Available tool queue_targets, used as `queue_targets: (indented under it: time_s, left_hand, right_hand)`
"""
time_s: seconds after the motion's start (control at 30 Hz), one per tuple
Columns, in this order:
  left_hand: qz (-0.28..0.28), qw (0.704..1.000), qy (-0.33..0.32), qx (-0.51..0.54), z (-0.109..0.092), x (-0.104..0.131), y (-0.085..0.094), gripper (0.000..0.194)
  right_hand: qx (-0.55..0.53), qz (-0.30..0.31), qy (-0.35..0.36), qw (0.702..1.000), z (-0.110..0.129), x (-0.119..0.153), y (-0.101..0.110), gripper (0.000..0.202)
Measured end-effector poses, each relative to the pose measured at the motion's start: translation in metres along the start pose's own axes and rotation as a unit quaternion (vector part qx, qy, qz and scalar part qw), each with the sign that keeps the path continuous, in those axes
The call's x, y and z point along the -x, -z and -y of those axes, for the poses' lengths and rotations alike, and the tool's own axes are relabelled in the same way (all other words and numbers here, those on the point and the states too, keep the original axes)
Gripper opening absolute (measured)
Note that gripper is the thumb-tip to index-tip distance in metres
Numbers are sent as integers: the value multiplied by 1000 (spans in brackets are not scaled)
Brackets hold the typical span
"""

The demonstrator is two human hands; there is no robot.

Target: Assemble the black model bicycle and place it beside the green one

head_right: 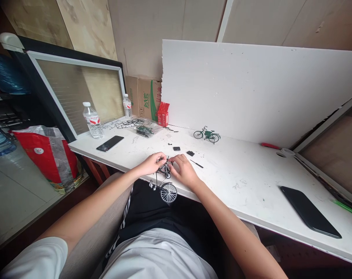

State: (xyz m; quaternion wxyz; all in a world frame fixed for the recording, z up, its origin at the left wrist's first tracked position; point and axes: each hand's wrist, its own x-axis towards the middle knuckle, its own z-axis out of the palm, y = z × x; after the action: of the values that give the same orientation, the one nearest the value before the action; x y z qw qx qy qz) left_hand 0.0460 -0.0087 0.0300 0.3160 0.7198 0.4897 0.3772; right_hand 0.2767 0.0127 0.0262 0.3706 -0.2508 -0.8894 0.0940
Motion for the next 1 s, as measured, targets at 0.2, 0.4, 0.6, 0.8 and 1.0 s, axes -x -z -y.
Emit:
queue_targets:
  time_s: [0.2, 0.4, 0.6, 0.8, 1.0]
  left_hand:
    - [13, 1000, 6, 6, 1, -2, 1, 11]
    - [12, 1000, 16, 11, 0, -3, 3, 16]
    - [6, 999, 21, 25, 3, -5, 4, 17]
    - [4, 999, 27, 20, 3, -3, 2, 20]
    - [6, 999, 29, 19, 5, -3, -1, 21]
  right_hand:
    - [6, 10, -15, 1000, 1, 2, -3, 15]
    - [84, 20, -67, 994, -10, -4, 13, 30]
    - [282, 161, -294, 899, -45, 3, 71, 33]
    - [260, 197, -337, 883, -61, 16, 84, 19]
    - [200, 157, -316, 914, -51, 12, 80, 22]
